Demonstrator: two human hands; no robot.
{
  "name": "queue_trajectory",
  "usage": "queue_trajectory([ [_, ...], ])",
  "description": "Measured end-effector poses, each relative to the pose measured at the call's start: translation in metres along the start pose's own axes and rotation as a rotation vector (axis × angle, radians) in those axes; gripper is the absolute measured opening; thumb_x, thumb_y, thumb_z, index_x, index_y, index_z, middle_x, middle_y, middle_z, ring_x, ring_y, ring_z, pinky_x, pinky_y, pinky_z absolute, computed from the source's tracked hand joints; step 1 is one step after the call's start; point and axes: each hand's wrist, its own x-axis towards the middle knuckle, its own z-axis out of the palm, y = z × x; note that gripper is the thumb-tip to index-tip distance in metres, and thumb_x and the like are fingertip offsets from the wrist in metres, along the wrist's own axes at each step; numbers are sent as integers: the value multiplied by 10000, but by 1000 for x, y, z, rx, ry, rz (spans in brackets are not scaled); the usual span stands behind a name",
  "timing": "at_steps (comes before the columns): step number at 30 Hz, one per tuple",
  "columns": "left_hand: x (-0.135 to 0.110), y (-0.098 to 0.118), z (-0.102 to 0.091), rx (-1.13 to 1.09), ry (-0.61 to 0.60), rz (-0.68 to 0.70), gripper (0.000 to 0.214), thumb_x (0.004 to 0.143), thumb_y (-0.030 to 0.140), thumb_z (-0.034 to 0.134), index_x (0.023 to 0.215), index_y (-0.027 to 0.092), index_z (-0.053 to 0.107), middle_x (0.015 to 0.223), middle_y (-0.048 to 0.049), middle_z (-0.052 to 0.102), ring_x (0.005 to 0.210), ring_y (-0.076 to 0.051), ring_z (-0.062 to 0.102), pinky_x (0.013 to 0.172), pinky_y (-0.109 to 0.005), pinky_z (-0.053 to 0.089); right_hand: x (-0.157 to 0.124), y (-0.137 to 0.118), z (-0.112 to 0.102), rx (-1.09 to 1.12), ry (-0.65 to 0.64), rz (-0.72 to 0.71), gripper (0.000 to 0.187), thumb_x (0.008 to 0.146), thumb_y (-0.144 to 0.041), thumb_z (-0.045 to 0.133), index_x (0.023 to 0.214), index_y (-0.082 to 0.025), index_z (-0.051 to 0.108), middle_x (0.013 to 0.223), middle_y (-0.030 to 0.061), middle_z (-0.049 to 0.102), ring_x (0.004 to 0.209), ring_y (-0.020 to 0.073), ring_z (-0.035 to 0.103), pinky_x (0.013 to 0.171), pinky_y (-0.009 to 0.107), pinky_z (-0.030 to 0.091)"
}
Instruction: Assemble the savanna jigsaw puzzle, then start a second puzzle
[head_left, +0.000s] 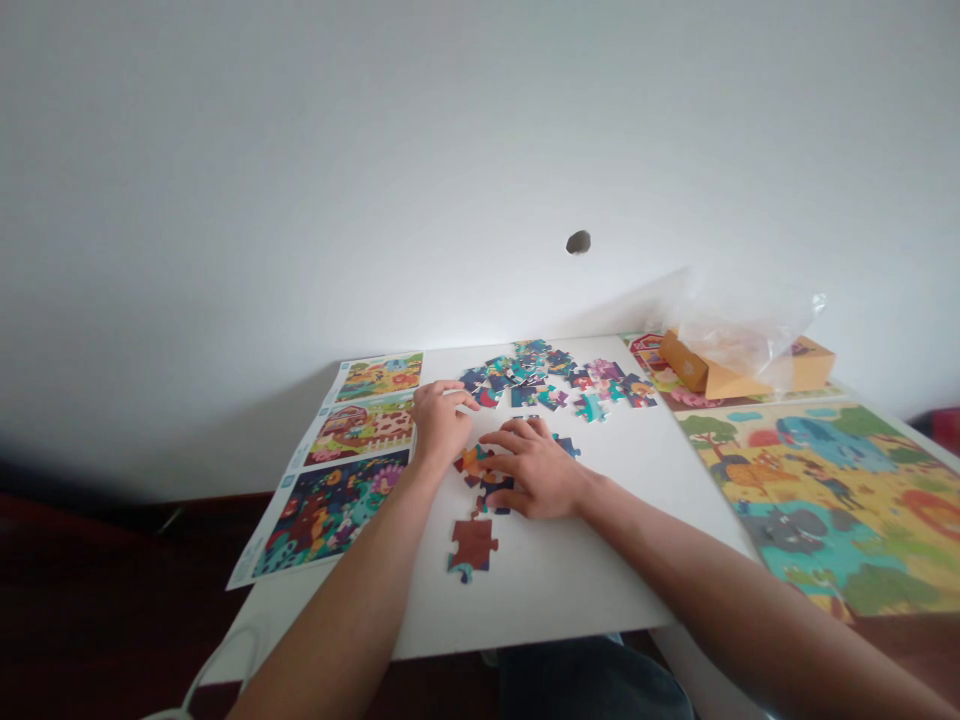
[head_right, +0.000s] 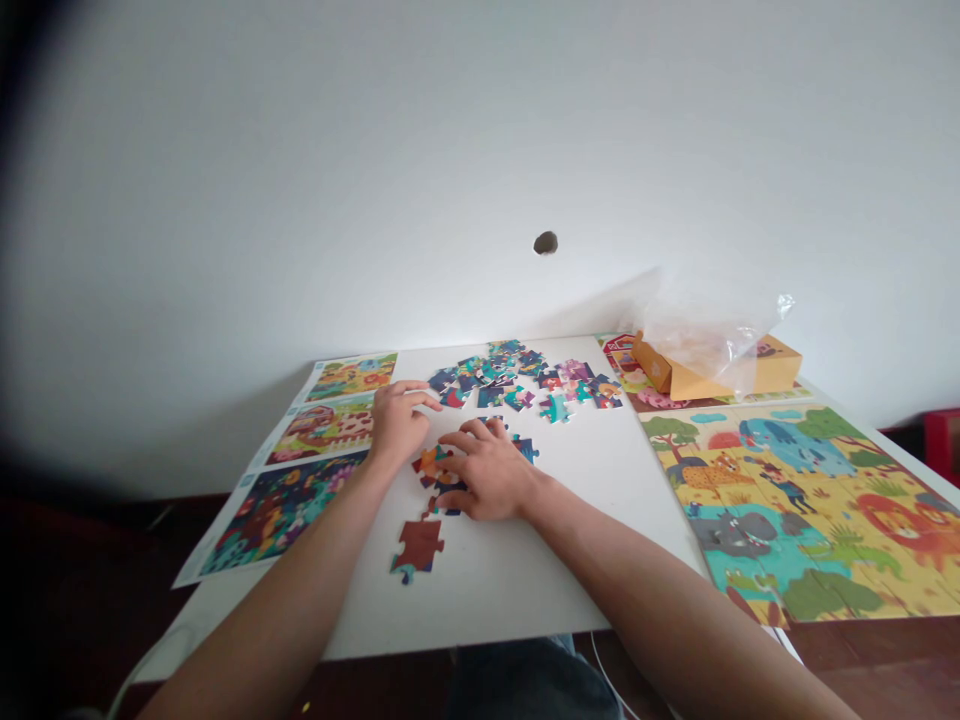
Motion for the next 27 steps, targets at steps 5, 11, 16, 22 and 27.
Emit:
queue_trajectory([
  [5, 0, 0, 0, 8, 13, -9, 395, 621, -31, 491, 679, 260, 752, 1094, -16, 705, 1090, -257, 550, 1030, -457, 412, -1, 1, -3, 19, 23, 37, 208, 900, -323, 606, 1033, -237, 740, 1100, 88, 650, 998, 238, 498, 898, 420, 305],
  [11, 0, 2, -1, 10, 9, -29, 407, 618, -39, 482, 671, 260, 752, 1093, -18, 704, 1092, -272, 543, 1006, -482, 415, -1, 0, -2, 42, -23, -95, 246, 920, -231, 563, 1101, -278, 723, 1095, 59, 670, 988, 214, 507, 857, 386, 316],
  [16, 0, 3, -1, 3, 4, -29, 408, 617, -43, 487, 674, 261, 753, 1088, -20, 702, 1090, -275, 540, 1013, -478, 409, 0, 0, 0, -11, -22, -22, 352, 955, -300, 534, 1297, -298, 618, 1446, 63, 516, 1212, 288, 409, 926, 430, 321],
  [22, 0, 3, -1, 2, 6, -28, 397, 615, -39, 496, 664, 266, 745, 1076, -13, 704, 1085, -268, 545, 1020, -461, 408, 1, 4, 1, 25, -5, 27, 236, 962, -336, 555, 1136, -254, 692, 1273, 64, 645, 1149, 266, 442, 941, 426, 308],
  [27, 0, 1, 1, -8, 0, -25, 395, 621, -40, 495, 667, 266, 742, 1082, -13, 701, 1091, -255, 555, 1037, -464, 395, 4, 6, 3, 28, 23, 54, 182, 942, -322, 598, 1059, -254, 720, 1125, 74, 671, 1066, 241, 458, 924, 404, 309],
])
